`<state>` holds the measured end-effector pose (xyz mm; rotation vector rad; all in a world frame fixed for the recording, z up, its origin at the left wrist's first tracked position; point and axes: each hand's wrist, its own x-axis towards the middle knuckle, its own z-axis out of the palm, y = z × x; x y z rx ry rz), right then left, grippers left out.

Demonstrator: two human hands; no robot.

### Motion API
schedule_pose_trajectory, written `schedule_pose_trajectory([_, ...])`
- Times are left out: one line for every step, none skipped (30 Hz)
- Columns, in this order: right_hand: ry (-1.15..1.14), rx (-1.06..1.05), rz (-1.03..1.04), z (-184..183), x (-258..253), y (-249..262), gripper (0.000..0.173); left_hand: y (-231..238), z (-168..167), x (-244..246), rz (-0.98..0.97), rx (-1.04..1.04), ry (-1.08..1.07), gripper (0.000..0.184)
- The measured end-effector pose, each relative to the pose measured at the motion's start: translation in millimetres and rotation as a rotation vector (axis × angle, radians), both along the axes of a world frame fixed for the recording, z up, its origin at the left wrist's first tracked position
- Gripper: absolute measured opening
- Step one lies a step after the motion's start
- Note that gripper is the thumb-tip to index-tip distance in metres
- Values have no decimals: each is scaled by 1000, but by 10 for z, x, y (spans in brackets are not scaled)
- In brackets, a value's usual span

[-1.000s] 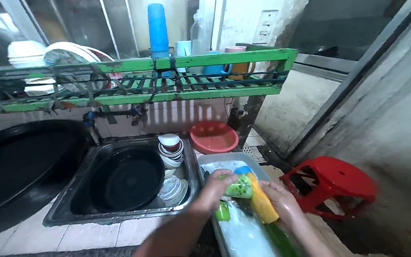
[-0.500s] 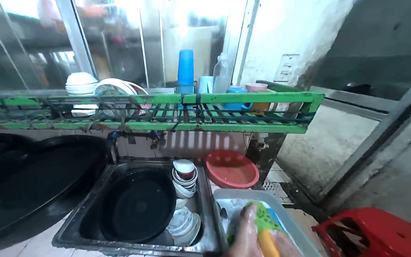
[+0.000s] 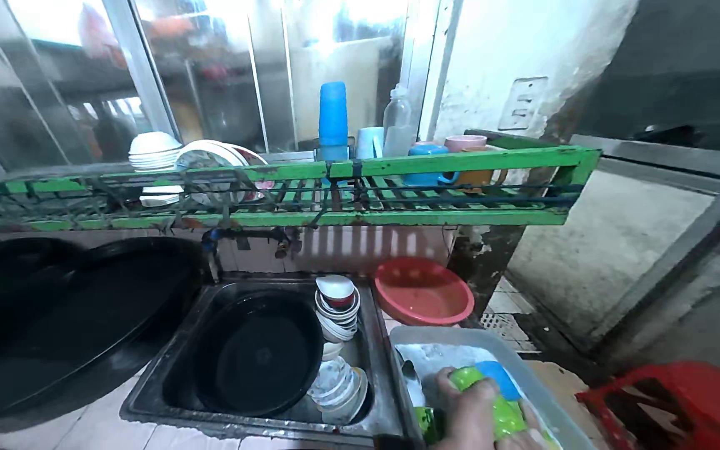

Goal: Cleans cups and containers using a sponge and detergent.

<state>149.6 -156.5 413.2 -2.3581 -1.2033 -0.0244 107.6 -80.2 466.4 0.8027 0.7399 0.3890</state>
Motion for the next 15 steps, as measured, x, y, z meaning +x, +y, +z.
schedule_pose_trajectory([-51, -20, 1, 10, -7, -3, 52, -48, 16, 6, 41, 10, 29, 75])
schedule_pose_trajectory([101, -173, 0, 299, -55, -15, 52, -63, 33, 0, 51, 17, 40, 77])
schedule_pose_trajectory([282, -172, -35, 455, -57, -26, 47, -54, 42, -10, 41, 20, 38, 77])
schedule_pose_trajectory([451, -123, -92, 533, -48, -29, 40, -18, 40, -17, 22, 14, 23, 76])
schedule_pose_trajectory([584, -56, -128, 581, -51, -32, 36, 37, 30, -19, 5, -2, -6, 72])
schedule_pose_trajectory([671, 9, -134, 618, -56, -33, 33, 107, 29, -21, -6, -28, -32, 68])
schedule_pose_trajectory([722, 63, -110, 652, -58, -44, 33, 194, 53, -24, -11, -52, -52, 64])
schedule_pose_trajectory([763, 80, -74, 703, -49, -75, 38, 283, 69, -7, -1, -52, -57, 63])
schedule_pose_trajectory([782, 83, -51, 735, -35, -123, 43, 371, 71, 13, 5, -23, -44, 65])
schedule_pose_trajectory([791, 102, -52, 746, -29, -192, 46, 457, 55, 20, -4, 30, -16, 71])
schedule_pose_trajectory([794, 155, -70, 748, -36, -274, 47, 542, 32, 15, -28, 101, 18, 79])
schedule_pose_trajectory([766, 251, -90, 747, -56, -354, 48, 611, 22, 3, -64, 197, 52, 88])
schedule_pose_trajectory([697, 362, -96, 742, -76, -412, 49, 641, 11, -14, -114, 322, 84, 93])
schedule_pose_trajectory([588, 450, -82, 724, -75, -429, 52, 609, 12, -42, -183, 464, 121, 92])
schedule_pose_trajectory([453, 493, -52, 694, -50, -402, 54, 510, 21, -72, -265, 623, 164, 85])
